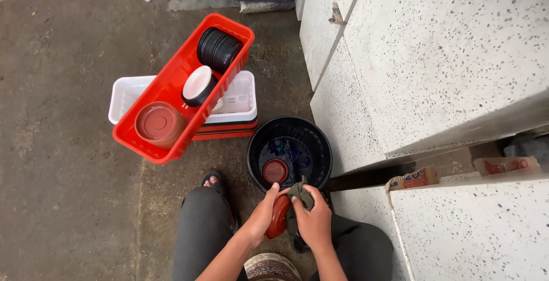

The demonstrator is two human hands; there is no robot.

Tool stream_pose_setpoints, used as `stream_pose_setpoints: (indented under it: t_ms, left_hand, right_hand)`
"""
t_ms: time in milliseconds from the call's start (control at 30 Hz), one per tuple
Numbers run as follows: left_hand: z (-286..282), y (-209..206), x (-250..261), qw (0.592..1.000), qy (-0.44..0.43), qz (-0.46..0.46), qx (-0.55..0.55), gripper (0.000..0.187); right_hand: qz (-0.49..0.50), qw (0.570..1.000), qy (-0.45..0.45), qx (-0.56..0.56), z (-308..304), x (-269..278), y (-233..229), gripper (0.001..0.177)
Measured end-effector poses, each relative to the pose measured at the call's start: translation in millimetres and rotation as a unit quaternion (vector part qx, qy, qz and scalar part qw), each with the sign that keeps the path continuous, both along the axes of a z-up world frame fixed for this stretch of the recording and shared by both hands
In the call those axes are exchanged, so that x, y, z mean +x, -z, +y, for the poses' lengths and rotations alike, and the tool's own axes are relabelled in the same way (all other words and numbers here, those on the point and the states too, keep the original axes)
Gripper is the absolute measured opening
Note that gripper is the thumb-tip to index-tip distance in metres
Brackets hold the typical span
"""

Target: Cleaning plastic pot saucers by dipping them in a bucket of water and wiping them with a cloth.

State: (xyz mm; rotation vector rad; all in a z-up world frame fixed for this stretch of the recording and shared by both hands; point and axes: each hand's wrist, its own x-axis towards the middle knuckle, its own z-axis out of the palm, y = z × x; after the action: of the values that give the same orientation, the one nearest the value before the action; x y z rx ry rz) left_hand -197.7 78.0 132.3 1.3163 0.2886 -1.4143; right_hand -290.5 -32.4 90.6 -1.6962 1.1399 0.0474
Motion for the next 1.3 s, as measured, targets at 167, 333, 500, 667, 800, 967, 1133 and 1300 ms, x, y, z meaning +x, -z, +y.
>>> stream_pose_setpoints:
  t_ms: [167, 333, 500, 667, 800, 967, 1133, 1300]
  left_hand:
    - [31.5, 36.1, 14.8, 1.0, 0.024, -0.004, -0.009, 0.094]
    - [60.1, 44.9, 30.1, 0.995, -0.06, -0.004, -0.075, 0.088]
    - [78.6, 30.5, 47.6, 0.997, -0.041, -0.065, -0.022, 0.073]
    - [88.4, 25.9, 57.9, 0.997, -0.029, -0.066, -0.023, 0.072]
    - [94.5, 38.0, 56.5, 0.998, -0.044, -0.051, -0.008, 0.066]
    - [103.0, 52.4, 48.3, 0.995, -0.072, -0.058, -0.036, 0.074]
    - [97.3, 49.1, 40.9, 0.995, -0.064, -0.05, -0.058, 0.085]
    - [80.3, 38.7, 27.2, 0.994, -0.064, -0.018, -0.091, 0.068]
  right_hand:
    - [-0.007, 0.999, -0.048, 0.002, 31.3, 15.8, -12.0, 0.044]
    - [-0.06, 0.978, -0.195, -0.04, 72.7, 41.3, -18.7, 0.033]
    - [-0.036, 0.974, -0.196, -0.107, 78.6, 72.5, -8.4, 0.038]
    - [0.019, 0.978, -0.191, -0.076, 71.0, 90.4, 2.0, 0.049]
    - [0.032, 0.985, -0.165, -0.042, 65.4, 90.4, 8.7, 0.038]
    - [0.065, 0.99, -0.126, 0.007, 69.6, 80.1, 3.4, 0.041]
    - [0.045, 0.997, -0.039, 0.047, 73.9, 52.9, 1.4, 0.047]
    - [-0.004, 0.99, 0.103, 0.095, 74.3, 29.1, -27.6, 0.055]
